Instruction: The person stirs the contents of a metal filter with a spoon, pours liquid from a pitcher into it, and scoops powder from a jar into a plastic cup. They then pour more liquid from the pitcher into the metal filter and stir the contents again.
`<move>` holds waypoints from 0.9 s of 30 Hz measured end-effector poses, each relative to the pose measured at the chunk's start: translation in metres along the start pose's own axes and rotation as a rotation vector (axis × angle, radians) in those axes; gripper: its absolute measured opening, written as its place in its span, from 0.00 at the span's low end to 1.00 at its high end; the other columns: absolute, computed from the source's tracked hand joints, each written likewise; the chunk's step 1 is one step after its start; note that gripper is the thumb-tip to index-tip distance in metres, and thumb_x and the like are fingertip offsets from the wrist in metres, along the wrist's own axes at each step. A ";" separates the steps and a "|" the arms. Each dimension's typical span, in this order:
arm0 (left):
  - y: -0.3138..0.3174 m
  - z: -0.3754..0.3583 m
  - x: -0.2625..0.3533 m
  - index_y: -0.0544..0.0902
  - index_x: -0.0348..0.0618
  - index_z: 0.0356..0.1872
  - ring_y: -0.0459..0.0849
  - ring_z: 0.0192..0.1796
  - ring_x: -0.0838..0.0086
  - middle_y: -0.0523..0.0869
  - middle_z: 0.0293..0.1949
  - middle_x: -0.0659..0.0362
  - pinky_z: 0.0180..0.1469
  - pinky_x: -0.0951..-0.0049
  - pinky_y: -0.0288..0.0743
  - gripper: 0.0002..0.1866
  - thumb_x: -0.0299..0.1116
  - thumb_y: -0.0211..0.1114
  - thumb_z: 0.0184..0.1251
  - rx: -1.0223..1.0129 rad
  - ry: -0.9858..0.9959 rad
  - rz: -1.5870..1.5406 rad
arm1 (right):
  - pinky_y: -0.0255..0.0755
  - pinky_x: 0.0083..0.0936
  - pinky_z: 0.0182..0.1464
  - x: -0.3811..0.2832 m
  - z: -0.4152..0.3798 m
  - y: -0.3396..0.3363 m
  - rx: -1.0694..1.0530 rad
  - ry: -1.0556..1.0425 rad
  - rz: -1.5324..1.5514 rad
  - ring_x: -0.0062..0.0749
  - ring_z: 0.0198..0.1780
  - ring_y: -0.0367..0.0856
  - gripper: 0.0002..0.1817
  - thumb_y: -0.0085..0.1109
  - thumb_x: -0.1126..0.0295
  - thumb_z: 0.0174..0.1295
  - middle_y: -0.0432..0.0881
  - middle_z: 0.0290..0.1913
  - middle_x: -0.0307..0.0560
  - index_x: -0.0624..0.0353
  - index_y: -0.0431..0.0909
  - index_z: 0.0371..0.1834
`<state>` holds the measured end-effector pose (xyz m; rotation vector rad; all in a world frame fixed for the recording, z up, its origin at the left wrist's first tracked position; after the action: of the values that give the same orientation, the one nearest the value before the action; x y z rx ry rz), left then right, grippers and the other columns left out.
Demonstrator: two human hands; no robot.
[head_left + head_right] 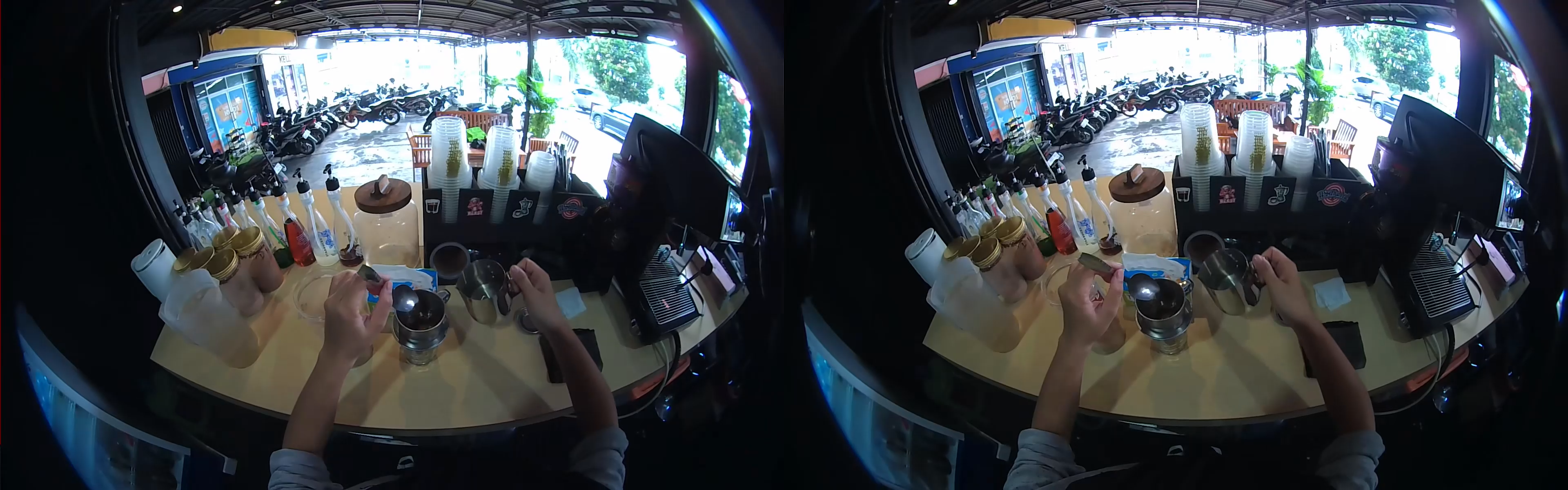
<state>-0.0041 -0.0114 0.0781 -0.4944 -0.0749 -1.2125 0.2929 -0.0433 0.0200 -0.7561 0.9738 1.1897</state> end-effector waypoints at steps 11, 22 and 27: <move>-0.008 -0.003 0.004 0.81 0.42 0.33 0.79 0.30 0.66 0.82 0.25 0.58 0.38 0.67 0.71 0.03 0.26 0.67 0.58 0.031 -0.100 -0.083 | 0.62 0.12 0.25 -0.062 0.027 0.042 -0.125 0.041 -0.109 0.08 0.24 0.68 0.13 0.55 0.63 0.70 0.73 0.23 0.30 0.57 0.69 0.29; -0.008 -0.005 0.004 0.82 0.42 0.33 0.78 0.30 0.67 0.82 0.25 0.57 0.39 0.67 0.70 0.03 0.25 0.67 0.57 0.040 -0.115 -0.117 | 0.56 0.13 0.20 -0.061 0.038 0.054 -0.180 -0.045 -0.261 0.05 0.20 0.62 0.16 0.61 0.65 0.66 0.68 0.17 0.27 0.57 0.67 0.24; -0.009 -0.006 0.006 0.82 0.42 0.32 0.78 0.30 0.67 0.82 0.25 0.58 0.39 0.68 0.70 0.03 0.25 0.66 0.57 0.036 -0.131 -0.129 | 0.55 0.12 0.20 -0.067 0.034 0.060 -0.194 -0.018 -0.280 0.05 0.20 0.62 0.15 0.61 0.66 0.65 0.67 0.17 0.27 0.57 0.67 0.25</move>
<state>-0.0113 -0.0208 0.0778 -0.5438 -0.2435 -1.3013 0.2366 -0.0262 0.0963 -0.9995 0.7160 1.0513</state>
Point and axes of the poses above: each hand's wrist, its own z-axis towards the middle knuckle, its own y-axis out of the palm, x = y × z, the point moved 5 cm from there along z, towards the middle knuckle
